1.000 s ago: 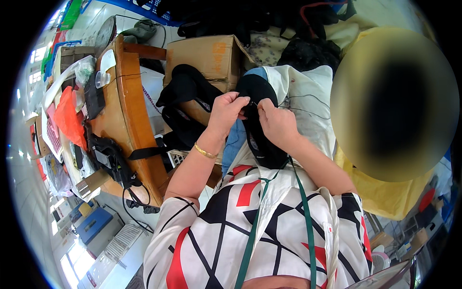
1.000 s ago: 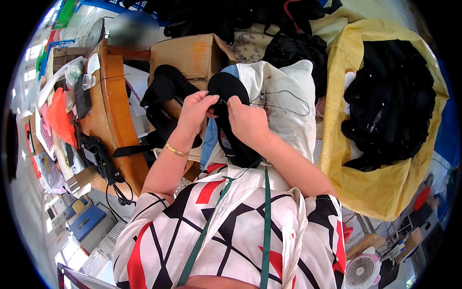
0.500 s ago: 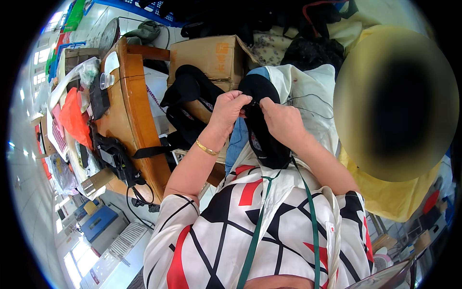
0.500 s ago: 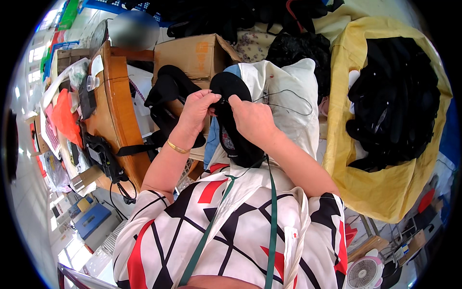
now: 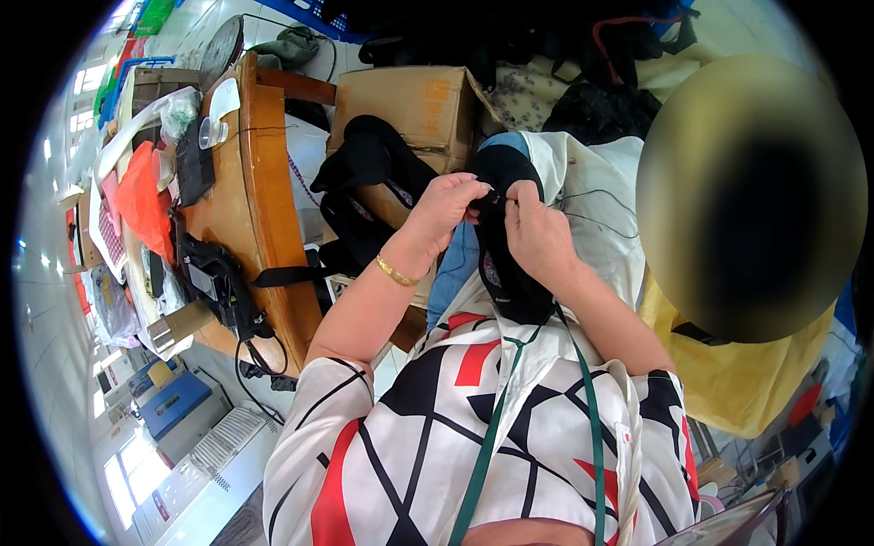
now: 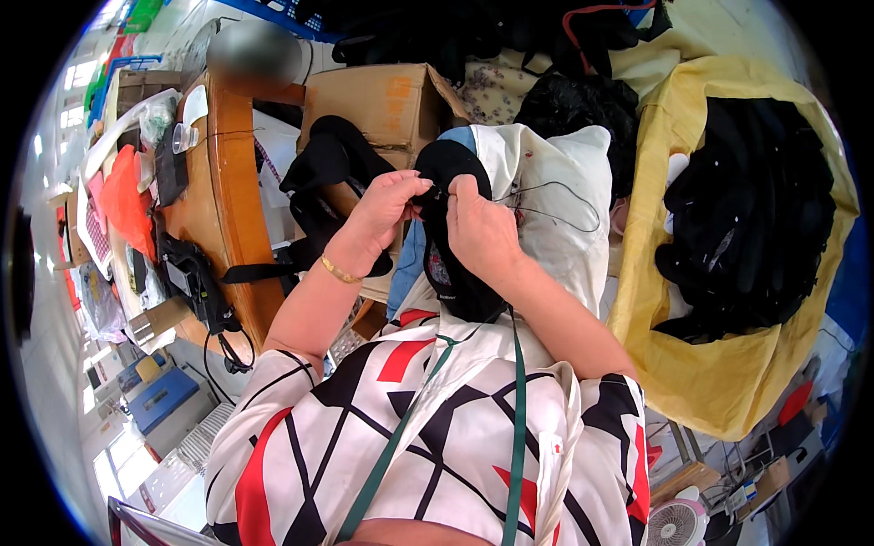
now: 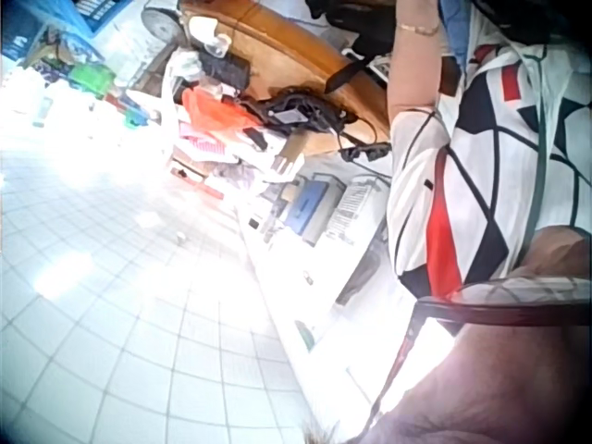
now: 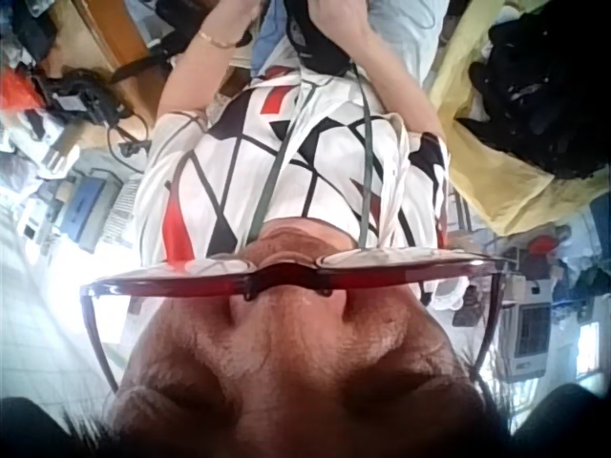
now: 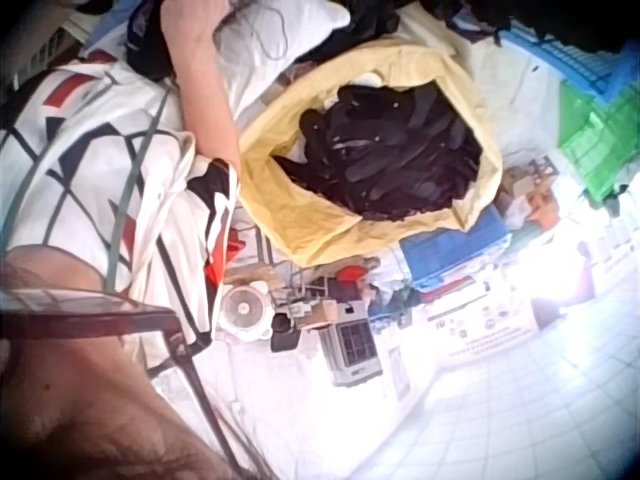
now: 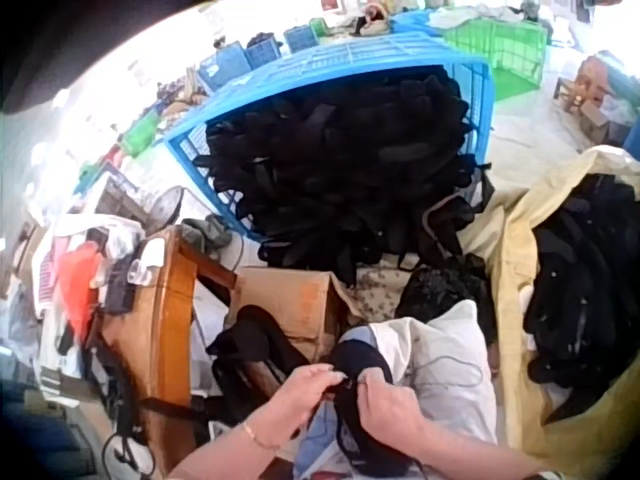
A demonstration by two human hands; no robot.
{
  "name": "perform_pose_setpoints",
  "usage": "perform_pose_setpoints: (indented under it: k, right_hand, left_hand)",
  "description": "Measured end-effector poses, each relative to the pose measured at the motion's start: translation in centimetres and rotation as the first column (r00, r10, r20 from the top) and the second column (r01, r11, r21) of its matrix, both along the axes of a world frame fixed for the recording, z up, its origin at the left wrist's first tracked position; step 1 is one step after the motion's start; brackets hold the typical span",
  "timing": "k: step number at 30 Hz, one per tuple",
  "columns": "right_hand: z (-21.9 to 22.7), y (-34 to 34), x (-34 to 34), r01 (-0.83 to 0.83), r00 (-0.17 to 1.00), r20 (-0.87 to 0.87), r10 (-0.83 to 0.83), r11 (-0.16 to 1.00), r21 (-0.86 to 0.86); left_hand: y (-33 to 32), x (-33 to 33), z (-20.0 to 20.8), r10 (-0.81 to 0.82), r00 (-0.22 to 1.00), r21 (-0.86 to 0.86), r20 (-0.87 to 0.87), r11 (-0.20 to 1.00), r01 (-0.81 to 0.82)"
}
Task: The person sews a black shoe by hand using a needle and thread, repeatedly inserting the needle and pulling the thread through the shoe's upper. The shoe rests on the person's lap throughout the process.
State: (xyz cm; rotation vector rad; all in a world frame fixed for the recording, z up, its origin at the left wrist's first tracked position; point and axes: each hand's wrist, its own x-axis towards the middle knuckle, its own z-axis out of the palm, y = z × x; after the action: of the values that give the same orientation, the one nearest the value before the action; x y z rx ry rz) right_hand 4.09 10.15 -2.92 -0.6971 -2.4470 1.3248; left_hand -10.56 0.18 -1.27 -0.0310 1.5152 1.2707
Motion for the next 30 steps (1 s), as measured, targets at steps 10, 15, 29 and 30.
perform_pose_setpoints:
  k: [10, 15, 29, 30]
  right_hand:
    - [2.0, 3.1, -1.3, -0.021, 0.993, -0.121, 0.020, 1.000, -0.011]
    - [-0.9, 3.0, -2.6, 0.000, 0.965, -0.262, 0.025, 0.995, 0.095]
    - [-1.8, 21.6, 10.9, -0.018, 0.551, -0.218, -0.806, 0.249, -0.968]
    - [-2.6, 26.4, 14.6, 0.128, 0.329, -0.037, -0.944, 0.083, -0.988]
  left_hand:
    - [-0.7, 1.0, -0.8, 0.015, 0.987, 0.045, -0.160, 0.999, -0.008]
    - [-0.4, 1.1, -0.9, -0.117, 0.938, 0.030, -0.327, 0.991, 0.134]
    - [-2.7, 1.5, 0.0, -0.169, 0.428, -0.019, -0.888, 0.943, 0.332]
    - [-2.5, 1.5, -0.3, -0.137, 0.346, -0.015, -0.928, 0.943, 0.332]
